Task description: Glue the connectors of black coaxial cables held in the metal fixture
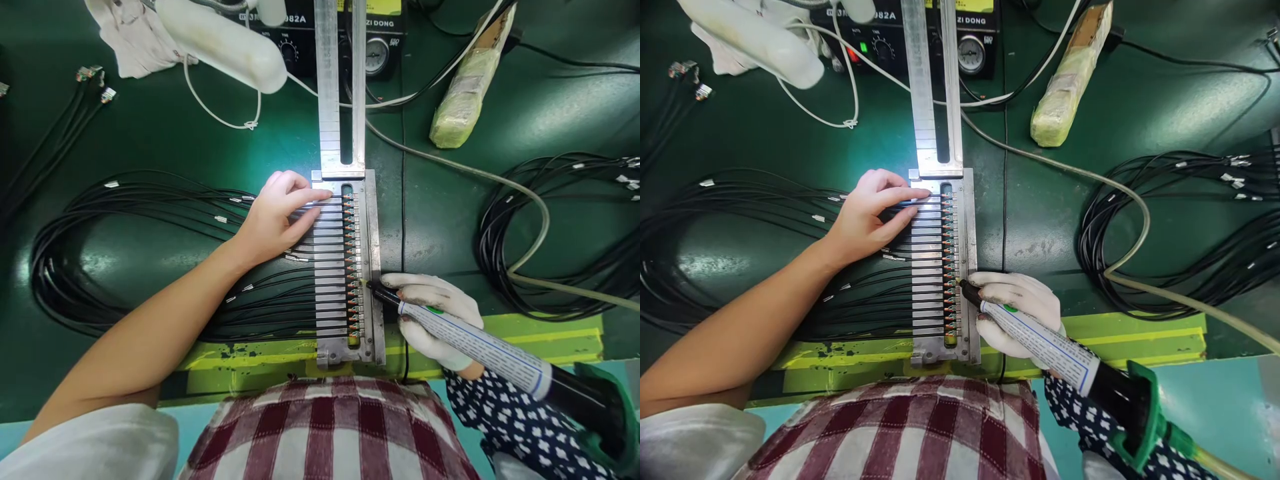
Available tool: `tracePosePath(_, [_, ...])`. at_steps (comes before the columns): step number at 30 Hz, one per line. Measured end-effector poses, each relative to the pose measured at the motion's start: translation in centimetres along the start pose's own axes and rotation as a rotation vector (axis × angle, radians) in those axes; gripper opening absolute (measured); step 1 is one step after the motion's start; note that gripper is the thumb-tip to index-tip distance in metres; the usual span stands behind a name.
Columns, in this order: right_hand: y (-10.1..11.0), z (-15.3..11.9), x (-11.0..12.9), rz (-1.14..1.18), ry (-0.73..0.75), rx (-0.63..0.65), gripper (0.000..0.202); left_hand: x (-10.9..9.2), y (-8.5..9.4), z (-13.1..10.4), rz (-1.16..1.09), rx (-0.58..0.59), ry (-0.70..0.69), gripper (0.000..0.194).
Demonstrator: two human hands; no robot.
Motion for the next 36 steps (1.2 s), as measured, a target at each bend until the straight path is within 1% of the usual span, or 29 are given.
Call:
tracePosePath(4, [0.0, 0.0, -0.3, -0.004, -0.030, -0.008, 0.015, 0.1, -0.1, 0.0, 0.012, 0.019, 0.011, 0.029])
tracePosePath(12, [0.0, 0.1, -0.4, 0.000, -0.018, -0.023, 0.014, 0.0, -0.1, 0.0, 0.015, 0.004, -0.003, 0.029])
tracePosePath(18, [0.5, -0.5, 1.1, -0.010, 0.058, -0.038, 0.018, 0.2, -0.2, 0.0, 0.009, 0.007, 0.007, 0.029])
tracePosePath(22, [0.0, -1.0, 1.6, -0.028, 0.060, -0.003, 0.019, 0.2, -0.3, 0.0, 0.008, -0.003, 0.004, 0.029])
tracePosePath(24, [-0.3, -1.0, 1.5, -0.042, 0.054, 0.013, 0.020, 0.3, -0.3, 0.0, 0.009, -0.005, 0.010, 0.029])
tracePosePath(29, [-0.4, -0.9, 1.1, -0.064, 0.040, -0.005, 0.015, 0.3, -0.4, 0.0, 0.015, 0.010, 0.011, 0.029])
tracePosePath(36, [-0.3, -1.0, 0.8, -0.062, 0.028, 0.001, 0.015, 0.0, -0.1, 0.0, 0.008, -0.016, -0.017, 0.030])
Point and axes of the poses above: each hand's wrist, its own z-axis towards the middle knuckle, its own y-axis out of the back of the hand, x = y × z, the point moved 10 cm from there along z, towards the middle knuckle, and after that the axes turned 13 degrees about z, right-handed, at the moved point
